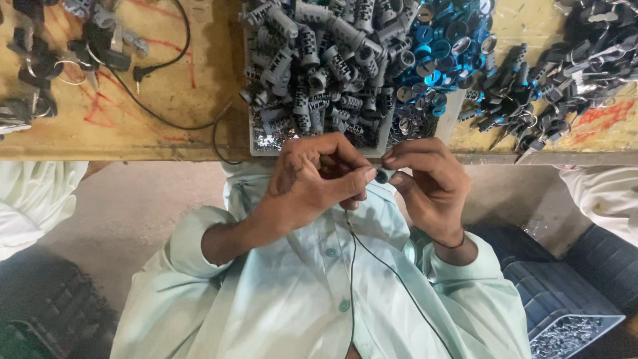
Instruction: The person sits at a workbench assembling electrical connectors. They pick gray ribbed cylindrical sleeves and blue metal caps from a tray, thread the end of a black wire through the sleeves, press the cap onto the sleeve, and place the finished assembly back on the tray, repeating the cycle.
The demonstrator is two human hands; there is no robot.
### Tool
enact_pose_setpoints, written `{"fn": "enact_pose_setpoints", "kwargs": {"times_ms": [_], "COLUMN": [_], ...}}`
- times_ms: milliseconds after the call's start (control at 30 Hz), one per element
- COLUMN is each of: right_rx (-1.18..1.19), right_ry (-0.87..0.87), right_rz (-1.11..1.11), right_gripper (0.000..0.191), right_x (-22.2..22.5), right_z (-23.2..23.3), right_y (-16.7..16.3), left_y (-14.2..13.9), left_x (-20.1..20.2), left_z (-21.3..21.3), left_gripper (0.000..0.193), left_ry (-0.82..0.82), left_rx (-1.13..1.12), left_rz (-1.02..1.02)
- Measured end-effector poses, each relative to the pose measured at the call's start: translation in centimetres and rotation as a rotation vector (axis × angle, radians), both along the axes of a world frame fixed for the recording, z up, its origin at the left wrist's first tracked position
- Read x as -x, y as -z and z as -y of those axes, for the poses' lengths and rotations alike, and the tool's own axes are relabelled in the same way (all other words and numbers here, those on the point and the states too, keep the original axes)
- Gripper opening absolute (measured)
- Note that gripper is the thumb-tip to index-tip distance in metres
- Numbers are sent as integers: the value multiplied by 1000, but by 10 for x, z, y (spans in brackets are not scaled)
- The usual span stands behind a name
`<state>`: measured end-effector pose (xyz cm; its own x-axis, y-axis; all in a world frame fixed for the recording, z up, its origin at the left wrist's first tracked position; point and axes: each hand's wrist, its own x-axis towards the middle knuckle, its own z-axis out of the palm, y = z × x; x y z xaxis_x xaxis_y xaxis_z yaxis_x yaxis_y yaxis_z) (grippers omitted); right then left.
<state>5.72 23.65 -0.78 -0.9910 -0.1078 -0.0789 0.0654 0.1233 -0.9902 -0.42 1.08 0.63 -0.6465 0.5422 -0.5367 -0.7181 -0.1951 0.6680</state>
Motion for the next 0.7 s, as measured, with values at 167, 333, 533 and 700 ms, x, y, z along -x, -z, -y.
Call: {"fn": "enact_pose_setpoints", "kwargs": {"times_ms": [167,333,533,700], "right_rx": [34,86,-440,-691], "right_ry": [-19,-31,-18,98], "right_rz": [38,46,-292,-418], "right_gripper": [19,20,27,35], "right_x": [0,3,12,0], "right_z": [-4,-4,5,18], "right_y": [0,-2,-15,-17], "left_y": [0,3,3,4], "left_x": [10,11,-2,-14], "left_z": [3,5,-9,-17], "left_gripper": [16,19,16,26], "left_ry": [56,81,-7,-104], "left_rx": [-30,-83,79,218], "left_rz": [33,66,-87,-690]}}
